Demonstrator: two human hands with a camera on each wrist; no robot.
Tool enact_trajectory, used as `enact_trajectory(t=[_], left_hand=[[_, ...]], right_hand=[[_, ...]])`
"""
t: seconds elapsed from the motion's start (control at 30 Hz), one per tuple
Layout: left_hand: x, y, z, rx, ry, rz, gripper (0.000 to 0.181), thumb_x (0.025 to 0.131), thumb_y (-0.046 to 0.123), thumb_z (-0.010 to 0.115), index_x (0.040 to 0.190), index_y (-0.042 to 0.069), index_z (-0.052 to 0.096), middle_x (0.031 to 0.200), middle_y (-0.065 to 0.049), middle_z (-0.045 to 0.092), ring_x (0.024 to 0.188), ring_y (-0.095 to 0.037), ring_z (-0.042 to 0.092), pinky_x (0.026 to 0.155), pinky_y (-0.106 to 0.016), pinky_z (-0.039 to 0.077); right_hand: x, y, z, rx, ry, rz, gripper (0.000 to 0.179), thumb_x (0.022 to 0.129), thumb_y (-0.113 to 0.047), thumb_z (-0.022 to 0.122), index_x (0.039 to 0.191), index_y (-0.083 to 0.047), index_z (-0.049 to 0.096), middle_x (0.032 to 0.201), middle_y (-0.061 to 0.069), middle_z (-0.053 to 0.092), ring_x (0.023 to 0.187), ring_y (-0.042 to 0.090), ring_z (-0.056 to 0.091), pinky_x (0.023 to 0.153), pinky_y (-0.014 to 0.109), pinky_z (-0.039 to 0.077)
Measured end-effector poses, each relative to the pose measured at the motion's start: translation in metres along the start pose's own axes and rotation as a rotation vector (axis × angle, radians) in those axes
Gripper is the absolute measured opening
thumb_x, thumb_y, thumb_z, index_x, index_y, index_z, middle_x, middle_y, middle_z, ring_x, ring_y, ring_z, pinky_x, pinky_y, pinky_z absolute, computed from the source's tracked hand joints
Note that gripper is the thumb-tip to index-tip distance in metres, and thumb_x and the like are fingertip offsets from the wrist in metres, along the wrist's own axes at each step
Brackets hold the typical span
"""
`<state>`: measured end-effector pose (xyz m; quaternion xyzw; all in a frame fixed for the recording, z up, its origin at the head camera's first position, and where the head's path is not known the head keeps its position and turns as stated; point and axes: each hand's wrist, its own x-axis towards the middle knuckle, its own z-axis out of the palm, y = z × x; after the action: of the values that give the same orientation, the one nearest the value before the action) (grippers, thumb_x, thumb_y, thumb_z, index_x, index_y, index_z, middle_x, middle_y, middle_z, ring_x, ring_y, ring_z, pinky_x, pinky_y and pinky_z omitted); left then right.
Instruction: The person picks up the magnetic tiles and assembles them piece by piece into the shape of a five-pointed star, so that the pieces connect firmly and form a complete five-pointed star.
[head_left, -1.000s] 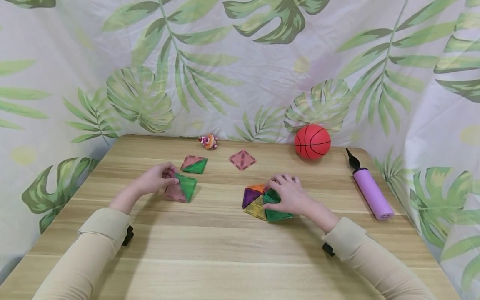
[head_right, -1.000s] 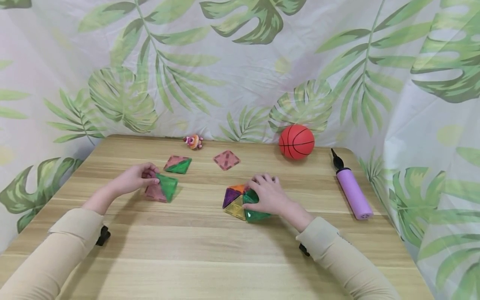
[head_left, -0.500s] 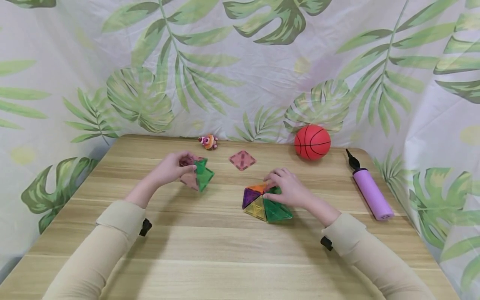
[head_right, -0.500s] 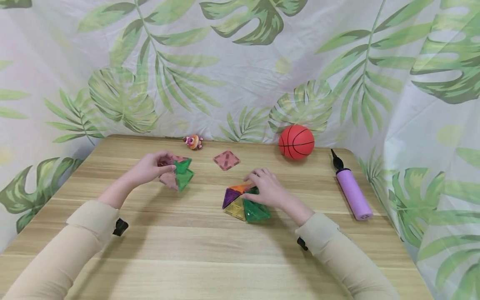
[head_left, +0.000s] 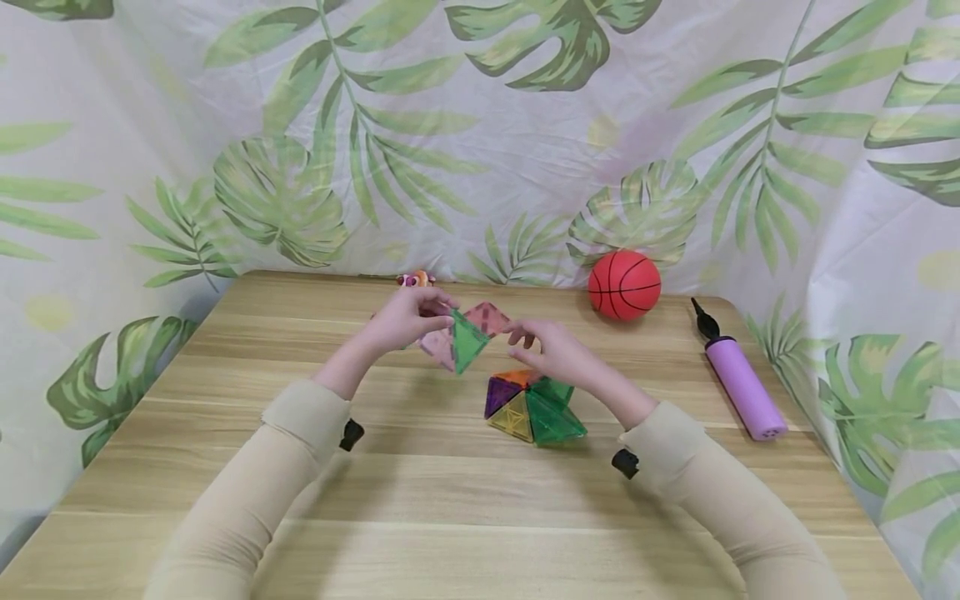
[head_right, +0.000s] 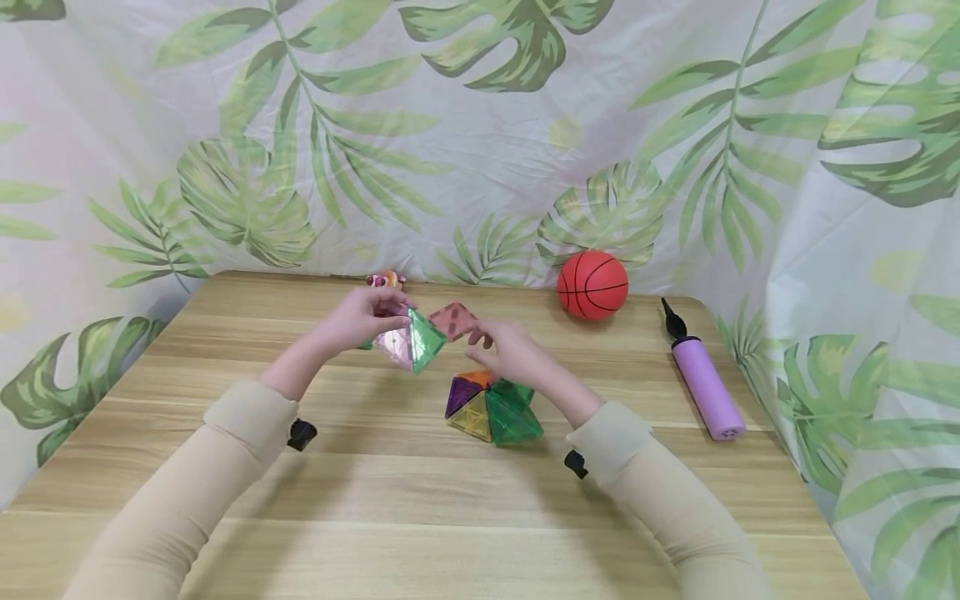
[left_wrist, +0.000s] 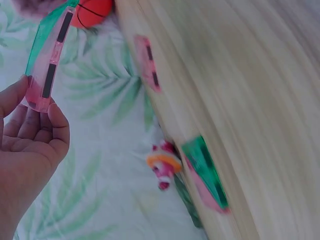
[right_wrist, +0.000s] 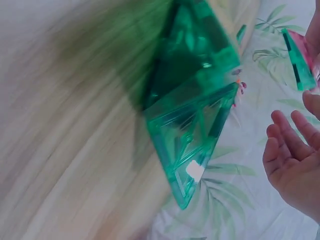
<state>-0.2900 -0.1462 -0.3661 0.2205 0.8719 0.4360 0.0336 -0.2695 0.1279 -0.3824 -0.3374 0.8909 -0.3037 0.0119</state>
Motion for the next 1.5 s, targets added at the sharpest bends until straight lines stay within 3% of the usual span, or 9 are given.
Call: enact_trajectory(t=[0.2,0.37,0.6,0.73,0.9,1.1,1.3,1.5], left_hand=[[0.011,0.014,0.017,-0.039,-0.021,0.01,0.027,0.089,0.014,0.066,0.115,0.007,0.066,0.1,-0.011,0.07,0.094,-0.021,0.065,0.079,-0.034,0.053],[0.017,0.019,0.027,-0.067,-0.017,0.016,0.03,0.089,0.016,0.066,0.117,0.007,0.066,0.101,-0.011,0.07,0.093,-0.02,0.066,0.077,-0.033,0.053],[0.026,0.017,0.04,-0.091,-0.003,0.014,0.033,0.089,0.018,0.066,0.121,0.011,0.065,0.101,-0.008,0.069,0.092,-0.019,0.064,0.076,-0.033,0.052],[0.028,0.016,0.042,-0.067,0.001,0.026,0.034,0.09,0.019,0.066,0.122,0.009,0.064,0.104,-0.008,0.069,0.093,-0.019,0.063,0.08,-0.033,0.052],[0.029,0.01,0.041,-0.042,0.001,0.003,0.029,0.088,0.015,0.067,0.115,0.005,0.066,0.099,-0.011,0.068,0.091,-0.02,0.063,0.075,-0.029,0.05],[0.032,0.004,0.046,-0.037,-0.047,-0.018,0.023,0.088,0.013,0.067,0.109,0.004,0.067,0.095,-0.011,0.069,0.087,-0.019,0.063,0.071,-0.026,0.049],[0.039,-0.003,0.059,-0.045,-0.06,0.023,0.021,0.088,0.008,0.066,0.108,0.002,0.067,0.095,-0.012,0.069,0.086,-0.019,0.064,0.072,-0.025,0.051],[0.046,-0.015,0.074,-0.049,-0.07,0.018,0.021,0.087,0.007,0.066,0.106,-0.001,0.065,0.092,-0.015,0.069,0.086,-0.021,0.064,0.069,-0.023,0.049]], right_hand=[[0.008,-0.001,0.0,0.175,-0.021,0.086,0.032,0.094,-0.023,0.06,0.121,-0.006,0.062,0.099,0.006,0.071,0.089,0.017,0.062,0.072,0.032,0.053],[0.01,0.002,0.001,0.28,-0.006,0.17,0.027,0.093,-0.017,0.061,0.115,-0.002,0.064,0.098,0.013,0.07,0.093,0.027,0.062,0.068,0.035,0.056],[0.012,0.009,-0.002,0.277,0.076,0.168,0.023,0.092,-0.012,0.061,0.109,0.003,0.065,0.093,0.016,0.07,0.086,0.023,0.062,0.074,0.03,0.049],[0.01,0.012,-0.003,0.273,0.083,0.175,0.022,0.091,-0.011,0.062,0.108,0.004,0.065,0.094,0.017,0.07,0.085,0.023,0.063,0.072,0.029,0.05],[0.008,0.023,-0.007,0.255,0.083,0.166,0.023,0.091,-0.01,0.061,0.109,0.005,0.065,0.096,0.018,0.069,0.086,0.023,0.063,0.071,0.028,0.051],[0.008,0.035,-0.012,0.256,0.034,0.129,0.025,0.092,-0.01,0.06,0.111,0.005,0.064,0.101,0.02,0.069,0.089,0.033,0.065,0.072,0.034,0.053],[0.009,0.05,-0.012,0.287,-0.022,0.128,0.023,0.093,-0.006,0.057,0.112,0.006,0.063,0.095,0.019,0.069,0.085,0.042,0.06,0.071,0.043,0.052],[0.011,0.066,-0.009,0.3,-0.101,0.145,0.018,0.095,-0.004,0.053,0.107,0.006,0.062,0.083,0.011,0.066,0.076,0.037,0.056,0.066,0.039,0.049]])
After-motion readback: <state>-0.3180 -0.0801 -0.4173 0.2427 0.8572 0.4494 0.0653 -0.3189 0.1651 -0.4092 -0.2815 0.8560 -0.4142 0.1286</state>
